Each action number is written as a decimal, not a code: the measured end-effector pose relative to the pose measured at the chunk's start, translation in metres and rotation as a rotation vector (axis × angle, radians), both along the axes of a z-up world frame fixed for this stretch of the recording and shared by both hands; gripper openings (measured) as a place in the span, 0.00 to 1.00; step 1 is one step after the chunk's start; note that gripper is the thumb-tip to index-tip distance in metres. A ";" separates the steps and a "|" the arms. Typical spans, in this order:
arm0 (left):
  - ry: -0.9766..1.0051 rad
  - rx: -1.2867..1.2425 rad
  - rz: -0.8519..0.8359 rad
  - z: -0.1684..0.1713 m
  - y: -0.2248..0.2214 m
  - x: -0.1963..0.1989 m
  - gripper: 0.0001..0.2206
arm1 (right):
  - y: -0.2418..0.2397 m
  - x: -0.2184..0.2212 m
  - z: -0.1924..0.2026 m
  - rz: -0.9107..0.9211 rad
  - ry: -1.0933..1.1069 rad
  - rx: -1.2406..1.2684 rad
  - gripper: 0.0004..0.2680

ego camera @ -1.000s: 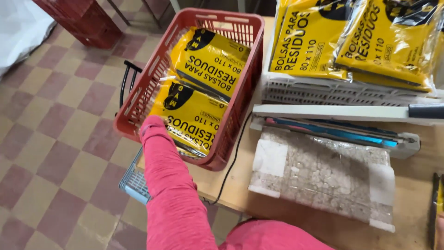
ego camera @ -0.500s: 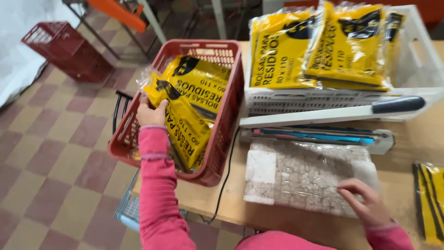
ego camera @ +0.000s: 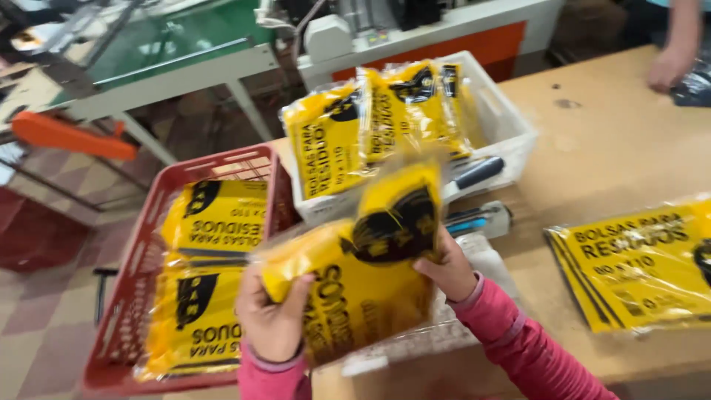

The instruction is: Sealing yellow plastic bags using a heat sealer and placing them into a basket

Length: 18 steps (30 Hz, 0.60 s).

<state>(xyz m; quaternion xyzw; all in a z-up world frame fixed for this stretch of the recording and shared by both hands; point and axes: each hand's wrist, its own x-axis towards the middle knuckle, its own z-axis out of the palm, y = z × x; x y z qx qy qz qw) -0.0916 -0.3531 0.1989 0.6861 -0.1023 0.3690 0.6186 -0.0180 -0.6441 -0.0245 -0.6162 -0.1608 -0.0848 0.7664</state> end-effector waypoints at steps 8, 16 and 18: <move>0.682 -0.326 -0.181 -0.261 -0.042 0.070 0.24 | -0.055 -0.029 -0.121 -0.284 0.374 0.138 0.13; 1.122 0.647 0.042 -0.356 -0.029 0.133 0.14 | -0.083 -0.010 -0.125 -0.317 0.550 -0.625 0.26; 1.170 0.695 0.074 -0.348 -0.033 0.141 0.14 | -0.091 0.009 -0.129 -0.355 0.531 -0.732 0.22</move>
